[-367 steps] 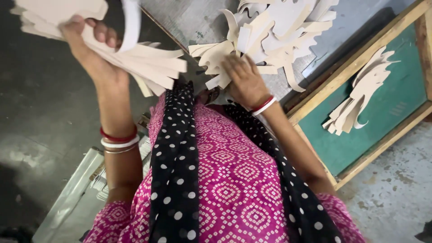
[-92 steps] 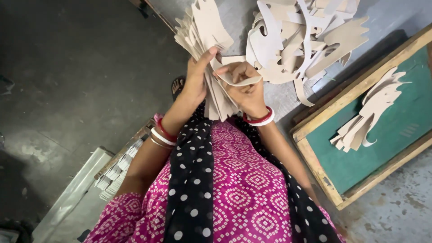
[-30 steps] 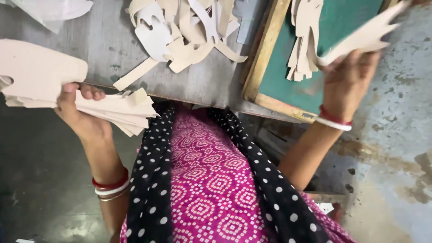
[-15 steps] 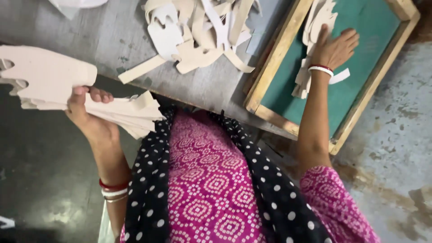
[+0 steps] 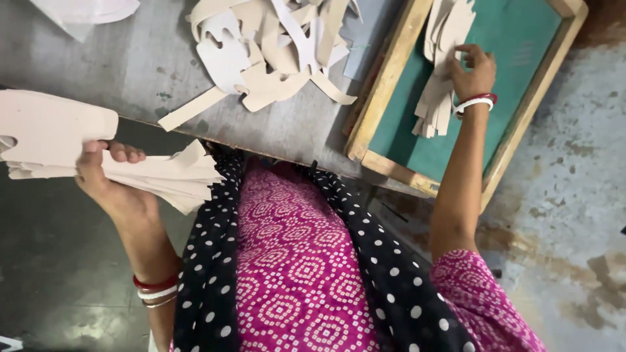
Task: The person sorts beige shoe parts by picking them up from a pile on a table and placing them into a wooden tray. They repeatedly gather stacks of the parts, align them, and transfer them to the tray. The camera moves erratically at one point before returning to the task.
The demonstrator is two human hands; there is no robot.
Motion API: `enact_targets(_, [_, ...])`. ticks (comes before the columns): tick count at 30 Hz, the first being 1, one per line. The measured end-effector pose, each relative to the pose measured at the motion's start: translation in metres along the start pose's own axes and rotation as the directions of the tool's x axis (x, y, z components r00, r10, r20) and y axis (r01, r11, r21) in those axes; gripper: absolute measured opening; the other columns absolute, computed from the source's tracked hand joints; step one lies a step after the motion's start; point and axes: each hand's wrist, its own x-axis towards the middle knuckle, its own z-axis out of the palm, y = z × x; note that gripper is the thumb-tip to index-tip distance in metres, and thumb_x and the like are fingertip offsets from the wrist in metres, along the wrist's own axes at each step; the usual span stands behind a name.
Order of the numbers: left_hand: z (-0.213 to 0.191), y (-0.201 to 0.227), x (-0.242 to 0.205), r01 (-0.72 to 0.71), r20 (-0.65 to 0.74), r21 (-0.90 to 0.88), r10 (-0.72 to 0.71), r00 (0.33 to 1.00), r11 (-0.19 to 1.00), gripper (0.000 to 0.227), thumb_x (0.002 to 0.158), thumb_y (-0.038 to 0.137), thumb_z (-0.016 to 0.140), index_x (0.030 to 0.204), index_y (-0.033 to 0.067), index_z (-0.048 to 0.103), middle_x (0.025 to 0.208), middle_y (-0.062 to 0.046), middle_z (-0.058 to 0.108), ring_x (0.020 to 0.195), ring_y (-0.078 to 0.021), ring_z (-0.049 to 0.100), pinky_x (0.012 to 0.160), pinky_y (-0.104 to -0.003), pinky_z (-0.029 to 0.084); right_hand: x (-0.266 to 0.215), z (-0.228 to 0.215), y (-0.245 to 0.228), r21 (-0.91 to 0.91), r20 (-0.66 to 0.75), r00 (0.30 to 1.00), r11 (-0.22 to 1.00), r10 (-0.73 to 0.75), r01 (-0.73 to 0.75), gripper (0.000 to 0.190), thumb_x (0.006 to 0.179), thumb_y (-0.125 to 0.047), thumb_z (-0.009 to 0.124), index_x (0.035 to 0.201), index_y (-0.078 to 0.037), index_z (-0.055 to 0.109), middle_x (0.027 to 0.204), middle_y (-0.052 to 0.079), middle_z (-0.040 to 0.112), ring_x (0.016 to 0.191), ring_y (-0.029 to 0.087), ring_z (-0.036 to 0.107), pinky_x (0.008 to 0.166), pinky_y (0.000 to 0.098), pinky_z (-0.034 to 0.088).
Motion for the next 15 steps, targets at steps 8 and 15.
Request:
enact_targets(8, [0.021, -0.006, 0.012, 0.048, 0.065, 0.033, -0.05, 0.997, 0.998, 0.019, 0.109, 0.021, 0.066, 0.109, 0.0051, 0.055, 0.083, -0.006, 0.051, 0.076, -0.0163, 0.051, 0.07, -0.032, 0.044, -0.002, -0.012, 0.02, 0.002, 0.143, 0.979, 0.989, -0.146, 0.147, 0.047, 0.084, -0.008, 0.083, 0.13, -0.017, 0.078, 0.091, 0.009, 0.065, 0.085, 0.027, 0.067, 0.08, 0.0394, 0.056])
enact_targets(15, [0.024, -0.008, 0.014, 0.058, 0.066, 0.045, -0.061, 0.996, 0.997, 0.02, 0.111, 0.021, 0.066, 0.108, 0.0061, 0.054, 0.082, -0.006, 0.05, 0.074, -0.0153, 0.05, 0.068, -0.03, 0.043, 0.013, -0.033, 0.03, 0.137, 0.474, 0.874, 0.989, -0.111, 0.052, 0.065, 0.089, -0.007, 0.079, 0.152, -0.017, 0.064, 0.118, 0.015, 0.071, 0.104, 0.026, 0.072, 0.089, 0.0398, 0.058])
